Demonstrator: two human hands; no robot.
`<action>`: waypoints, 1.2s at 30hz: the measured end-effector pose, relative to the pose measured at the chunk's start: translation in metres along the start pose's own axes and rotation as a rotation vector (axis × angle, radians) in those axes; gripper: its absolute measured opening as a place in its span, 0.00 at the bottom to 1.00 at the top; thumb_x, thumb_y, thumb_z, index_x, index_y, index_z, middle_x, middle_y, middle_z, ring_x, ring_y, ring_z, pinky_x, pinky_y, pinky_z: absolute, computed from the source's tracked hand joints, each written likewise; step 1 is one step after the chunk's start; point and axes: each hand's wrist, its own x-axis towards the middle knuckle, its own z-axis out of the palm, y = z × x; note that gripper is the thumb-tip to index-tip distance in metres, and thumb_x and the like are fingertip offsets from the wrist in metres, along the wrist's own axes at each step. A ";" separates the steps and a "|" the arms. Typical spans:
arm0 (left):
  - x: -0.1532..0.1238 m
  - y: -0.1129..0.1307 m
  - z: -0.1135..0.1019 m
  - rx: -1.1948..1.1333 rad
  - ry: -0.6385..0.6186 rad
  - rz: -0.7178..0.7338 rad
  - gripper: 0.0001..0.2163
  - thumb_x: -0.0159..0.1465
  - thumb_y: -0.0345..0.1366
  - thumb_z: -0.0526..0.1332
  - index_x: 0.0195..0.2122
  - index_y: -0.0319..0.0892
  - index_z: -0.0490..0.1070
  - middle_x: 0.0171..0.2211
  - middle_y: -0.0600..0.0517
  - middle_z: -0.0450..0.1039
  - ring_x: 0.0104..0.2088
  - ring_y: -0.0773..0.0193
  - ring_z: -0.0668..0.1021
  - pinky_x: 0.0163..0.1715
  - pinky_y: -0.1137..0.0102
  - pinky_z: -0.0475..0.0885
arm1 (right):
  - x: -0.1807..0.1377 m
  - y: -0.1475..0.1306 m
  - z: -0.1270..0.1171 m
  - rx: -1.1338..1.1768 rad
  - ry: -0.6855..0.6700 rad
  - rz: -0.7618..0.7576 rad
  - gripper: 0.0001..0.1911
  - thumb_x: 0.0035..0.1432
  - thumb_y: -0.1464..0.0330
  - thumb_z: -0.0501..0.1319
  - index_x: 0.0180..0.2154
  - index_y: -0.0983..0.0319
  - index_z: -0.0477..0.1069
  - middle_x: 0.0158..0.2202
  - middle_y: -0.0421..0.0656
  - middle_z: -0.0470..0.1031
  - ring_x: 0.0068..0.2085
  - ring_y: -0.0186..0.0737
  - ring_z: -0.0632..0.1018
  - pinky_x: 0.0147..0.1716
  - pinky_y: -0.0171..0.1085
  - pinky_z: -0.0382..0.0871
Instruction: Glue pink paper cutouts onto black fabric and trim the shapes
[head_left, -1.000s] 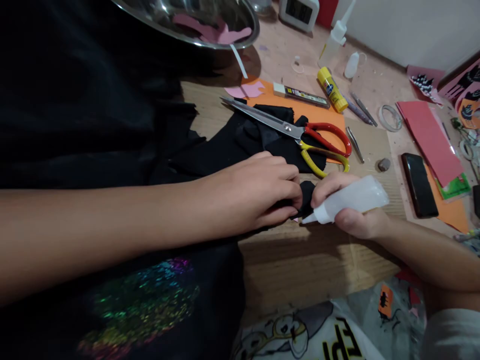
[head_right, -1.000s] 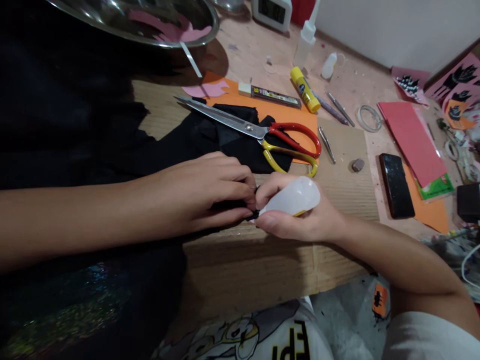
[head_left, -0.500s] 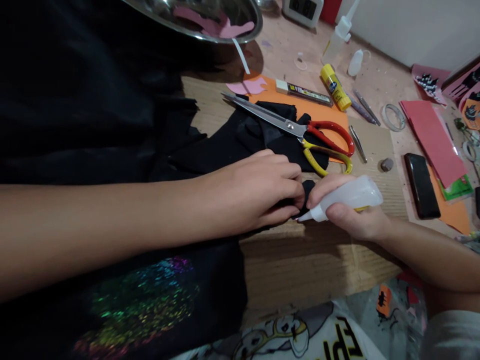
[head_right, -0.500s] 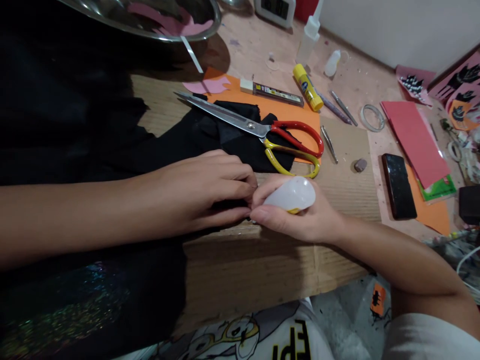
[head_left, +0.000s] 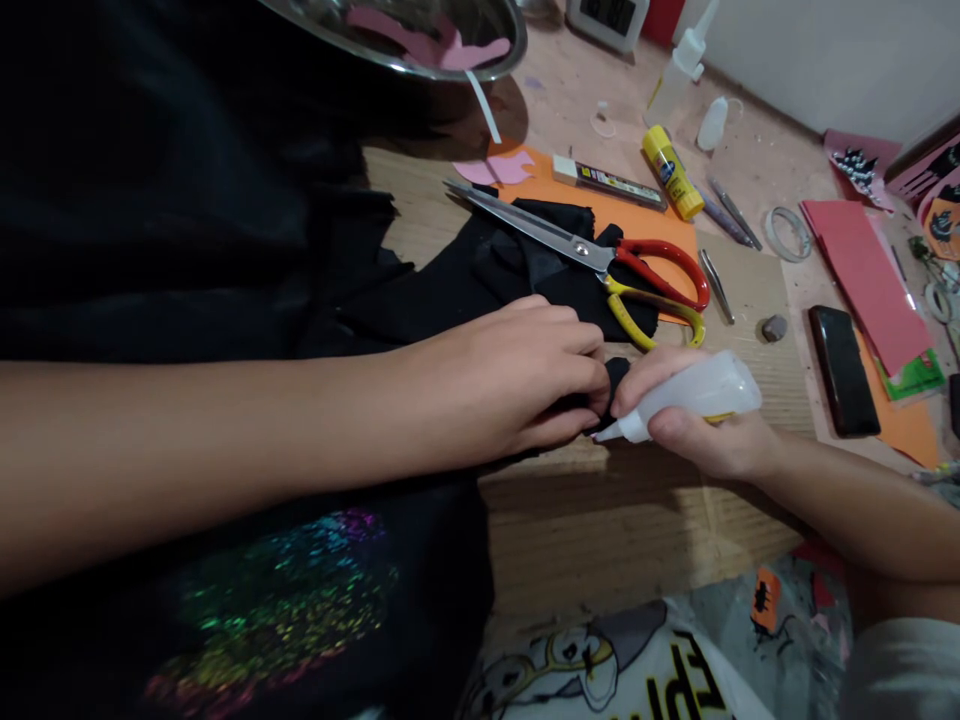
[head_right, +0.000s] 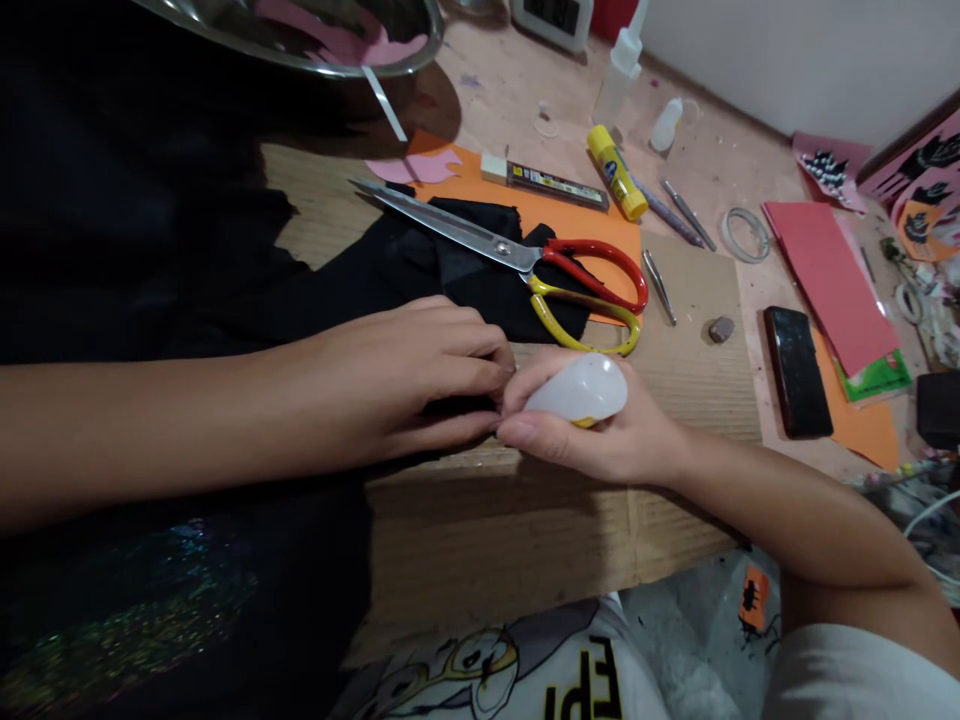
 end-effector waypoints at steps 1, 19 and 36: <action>0.000 0.000 0.000 -0.002 0.000 0.001 0.08 0.73 0.35 0.59 0.39 0.44 0.78 0.40 0.50 0.77 0.39 0.60 0.75 0.43 0.65 0.64 | 0.000 0.000 0.000 -0.001 0.007 0.006 0.21 0.66 0.46 0.63 0.33 0.54 0.78 0.29 0.39 0.77 0.28 0.38 0.77 0.28 0.39 0.70; 0.000 0.001 0.000 0.007 0.000 0.000 0.07 0.73 0.35 0.60 0.41 0.44 0.78 0.41 0.50 0.77 0.39 0.60 0.75 0.43 0.65 0.64 | 0.002 0.002 0.000 0.036 -0.002 -0.046 0.17 0.69 0.51 0.64 0.35 0.55 0.78 0.31 0.39 0.77 0.29 0.36 0.77 0.28 0.38 0.71; 0.001 0.001 0.001 -0.002 0.013 -0.002 0.08 0.72 0.35 0.60 0.40 0.44 0.79 0.40 0.50 0.78 0.39 0.59 0.75 0.42 0.64 0.63 | 0.000 0.000 -0.002 0.009 -0.018 0.014 0.17 0.68 0.50 0.64 0.34 0.55 0.78 0.29 0.40 0.77 0.28 0.38 0.76 0.27 0.38 0.71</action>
